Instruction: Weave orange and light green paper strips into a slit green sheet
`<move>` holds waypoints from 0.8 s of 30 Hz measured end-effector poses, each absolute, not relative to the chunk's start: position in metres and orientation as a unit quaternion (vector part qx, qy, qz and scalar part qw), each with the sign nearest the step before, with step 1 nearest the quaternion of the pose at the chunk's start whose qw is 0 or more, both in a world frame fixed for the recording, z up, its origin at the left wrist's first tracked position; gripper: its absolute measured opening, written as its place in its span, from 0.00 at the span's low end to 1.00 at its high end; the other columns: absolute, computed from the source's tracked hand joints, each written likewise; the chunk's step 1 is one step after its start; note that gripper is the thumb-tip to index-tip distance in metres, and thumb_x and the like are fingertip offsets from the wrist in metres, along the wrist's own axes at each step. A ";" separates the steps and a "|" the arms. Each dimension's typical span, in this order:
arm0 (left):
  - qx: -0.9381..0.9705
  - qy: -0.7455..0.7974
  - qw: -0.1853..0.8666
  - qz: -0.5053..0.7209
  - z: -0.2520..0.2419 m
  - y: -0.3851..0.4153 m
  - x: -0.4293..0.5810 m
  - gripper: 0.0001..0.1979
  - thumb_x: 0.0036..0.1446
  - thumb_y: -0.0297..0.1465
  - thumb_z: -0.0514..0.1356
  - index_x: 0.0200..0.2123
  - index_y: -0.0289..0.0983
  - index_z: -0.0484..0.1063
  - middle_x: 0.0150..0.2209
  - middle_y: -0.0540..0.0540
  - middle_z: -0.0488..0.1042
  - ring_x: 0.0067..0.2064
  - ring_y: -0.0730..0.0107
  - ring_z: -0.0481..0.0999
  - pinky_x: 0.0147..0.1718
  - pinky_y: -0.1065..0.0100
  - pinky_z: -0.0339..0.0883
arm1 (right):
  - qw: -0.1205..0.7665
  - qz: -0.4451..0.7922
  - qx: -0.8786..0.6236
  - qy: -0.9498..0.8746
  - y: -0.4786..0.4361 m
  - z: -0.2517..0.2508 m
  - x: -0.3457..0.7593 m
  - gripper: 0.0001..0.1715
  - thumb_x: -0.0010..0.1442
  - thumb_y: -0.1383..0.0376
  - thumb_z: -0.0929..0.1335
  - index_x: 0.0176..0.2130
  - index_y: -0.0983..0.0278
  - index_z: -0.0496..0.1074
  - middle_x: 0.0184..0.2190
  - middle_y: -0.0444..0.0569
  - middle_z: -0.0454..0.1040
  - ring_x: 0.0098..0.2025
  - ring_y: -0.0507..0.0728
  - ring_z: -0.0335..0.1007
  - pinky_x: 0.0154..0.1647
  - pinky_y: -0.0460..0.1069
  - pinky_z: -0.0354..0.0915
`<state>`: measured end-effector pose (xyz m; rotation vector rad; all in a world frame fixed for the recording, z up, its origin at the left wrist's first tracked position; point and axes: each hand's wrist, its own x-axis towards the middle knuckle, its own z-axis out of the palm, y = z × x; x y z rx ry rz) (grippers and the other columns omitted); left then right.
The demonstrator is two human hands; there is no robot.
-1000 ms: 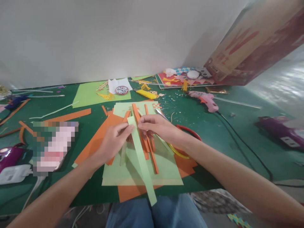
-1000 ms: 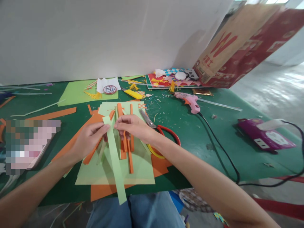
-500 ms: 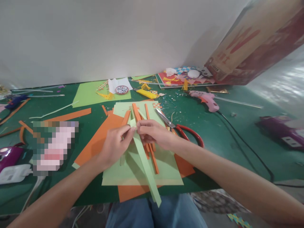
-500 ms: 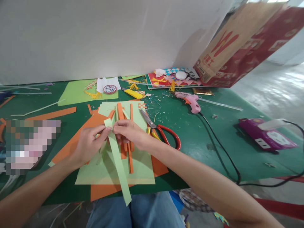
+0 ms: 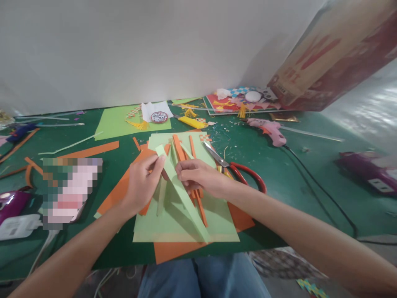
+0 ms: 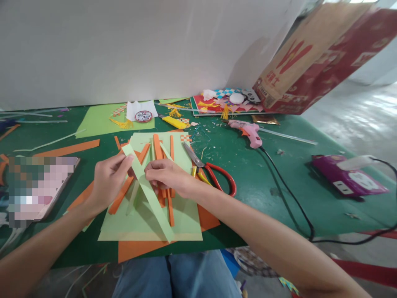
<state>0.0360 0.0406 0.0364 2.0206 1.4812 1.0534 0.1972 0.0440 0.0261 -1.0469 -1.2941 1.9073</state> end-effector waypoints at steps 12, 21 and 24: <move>0.693 0.484 0.386 0.369 0.036 0.046 0.035 0.16 0.59 0.35 0.52 0.20 0.37 0.64 0.17 0.52 0.70 0.22 0.73 0.70 0.24 0.71 0.62 | 0.319 0.705 -0.408 -0.485 0.045 0.028 0.200 0.05 0.42 0.67 0.64 0.20 0.64 0.61 0.15 0.37 0.60 0.16 0.45 0.56 0.17 0.43 0.48; 0.697 0.524 0.335 0.357 0.039 0.045 0.035 0.21 0.58 0.37 0.54 0.14 0.36 0.66 0.14 0.51 0.69 0.15 0.78 0.60 0.16 0.71 0.53 | 0.310 0.705 -0.407 -0.492 0.044 0.028 0.199 0.04 0.42 0.67 0.64 0.20 0.64 0.61 0.14 0.37 0.58 0.16 0.44 0.52 0.16 0.42 0.46; 0.663 0.519 0.354 0.408 0.039 0.050 0.032 0.19 0.58 0.35 0.54 0.16 0.36 0.65 0.16 0.50 0.70 0.20 0.74 0.68 0.23 0.70 0.61 | 0.303 0.707 -0.410 -0.490 0.044 0.030 0.199 0.04 0.41 0.67 0.64 0.20 0.64 0.62 0.14 0.37 0.59 0.17 0.44 0.51 0.17 0.42 0.46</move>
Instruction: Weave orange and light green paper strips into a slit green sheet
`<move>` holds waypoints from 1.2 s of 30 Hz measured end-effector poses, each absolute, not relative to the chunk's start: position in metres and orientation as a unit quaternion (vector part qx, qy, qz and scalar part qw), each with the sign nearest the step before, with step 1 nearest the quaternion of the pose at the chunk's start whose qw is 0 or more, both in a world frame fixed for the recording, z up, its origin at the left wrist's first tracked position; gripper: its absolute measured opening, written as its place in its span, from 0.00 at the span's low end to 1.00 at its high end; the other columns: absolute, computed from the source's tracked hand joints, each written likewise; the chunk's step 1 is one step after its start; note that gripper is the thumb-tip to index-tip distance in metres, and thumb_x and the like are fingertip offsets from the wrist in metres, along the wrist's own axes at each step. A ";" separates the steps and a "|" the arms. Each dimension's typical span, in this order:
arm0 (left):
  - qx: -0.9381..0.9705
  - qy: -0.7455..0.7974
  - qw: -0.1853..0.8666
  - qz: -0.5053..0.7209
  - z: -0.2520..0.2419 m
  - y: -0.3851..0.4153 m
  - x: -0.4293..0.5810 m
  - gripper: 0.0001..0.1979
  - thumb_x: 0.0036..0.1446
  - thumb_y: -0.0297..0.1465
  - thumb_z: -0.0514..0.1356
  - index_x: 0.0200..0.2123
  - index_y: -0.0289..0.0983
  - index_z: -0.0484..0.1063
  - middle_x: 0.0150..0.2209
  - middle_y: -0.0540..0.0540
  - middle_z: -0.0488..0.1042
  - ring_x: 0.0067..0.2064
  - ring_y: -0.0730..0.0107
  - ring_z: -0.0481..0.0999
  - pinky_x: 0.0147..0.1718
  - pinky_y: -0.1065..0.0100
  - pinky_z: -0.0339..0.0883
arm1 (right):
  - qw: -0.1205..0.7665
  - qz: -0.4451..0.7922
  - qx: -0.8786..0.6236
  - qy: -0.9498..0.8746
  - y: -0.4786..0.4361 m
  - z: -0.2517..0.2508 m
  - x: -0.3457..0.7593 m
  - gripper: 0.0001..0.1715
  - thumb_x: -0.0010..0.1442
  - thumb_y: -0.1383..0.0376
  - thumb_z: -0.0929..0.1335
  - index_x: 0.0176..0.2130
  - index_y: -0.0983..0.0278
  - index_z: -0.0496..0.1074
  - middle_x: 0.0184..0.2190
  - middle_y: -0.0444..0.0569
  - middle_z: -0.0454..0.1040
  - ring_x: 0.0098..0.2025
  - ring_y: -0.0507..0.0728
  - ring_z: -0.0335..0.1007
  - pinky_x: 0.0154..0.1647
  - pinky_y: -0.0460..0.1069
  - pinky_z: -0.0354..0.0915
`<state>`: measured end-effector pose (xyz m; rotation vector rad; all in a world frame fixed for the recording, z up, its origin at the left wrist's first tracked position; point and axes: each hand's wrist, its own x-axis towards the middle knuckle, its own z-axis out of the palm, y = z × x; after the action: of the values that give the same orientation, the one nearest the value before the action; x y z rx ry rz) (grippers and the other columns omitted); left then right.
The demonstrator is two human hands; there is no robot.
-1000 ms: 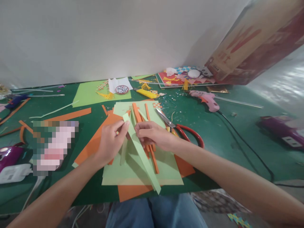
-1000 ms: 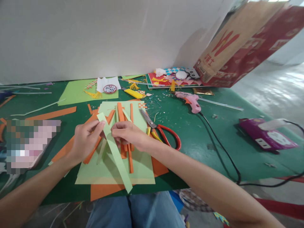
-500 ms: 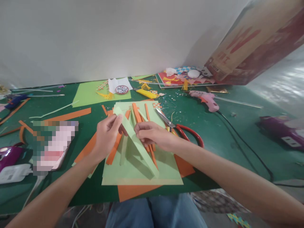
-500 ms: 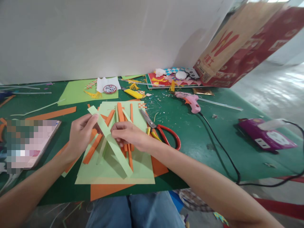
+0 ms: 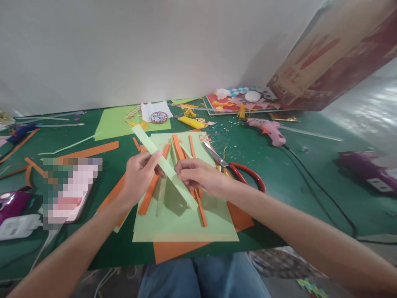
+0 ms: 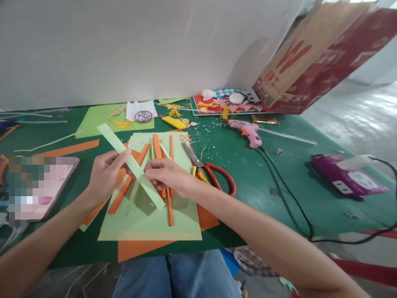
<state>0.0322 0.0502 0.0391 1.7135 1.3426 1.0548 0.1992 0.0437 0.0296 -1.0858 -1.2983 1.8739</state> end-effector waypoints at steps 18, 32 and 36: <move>0.645 0.493 0.432 0.392 0.038 0.053 0.032 0.14 0.57 0.36 0.56 0.21 0.36 0.66 0.17 0.52 0.70 0.21 0.72 0.72 0.26 0.69 0.65 | 0.327 0.697 -0.418 -0.483 0.046 0.028 0.200 0.05 0.42 0.67 0.65 0.20 0.64 0.61 0.15 0.37 0.59 0.17 0.45 0.53 0.17 0.43 0.48; 0.659 0.491 0.432 0.372 0.036 0.054 0.031 0.15 0.57 0.37 0.56 0.21 0.37 0.64 0.18 0.52 0.70 0.22 0.72 0.72 0.24 0.70 0.63 | 0.333 0.694 -0.414 -0.486 0.044 0.029 0.199 0.05 0.42 0.68 0.64 0.19 0.65 0.60 0.15 0.37 0.58 0.17 0.45 0.52 0.18 0.44 0.44; 0.677 0.500 0.408 0.353 0.037 0.051 0.032 0.15 0.58 0.37 0.55 0.21 0.37 0.65 0.17 0.52 0.71 0.21 0.73 0.71 0.21 0.71 0.59 | 0.336 0.694 -0.411 -0.487 0.044 0.027 0.200 0.06 0.43 0.68 0.63 0.19 0.64 0.59 0.14 0.37 0.58 0.17 0.45 0.52 0.18 0.44 0.44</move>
<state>0.0323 0.0511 0.0366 1.7064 1.2601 0.8893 0.2000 0.0444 0.0274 -1.0719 -1.2699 1.8098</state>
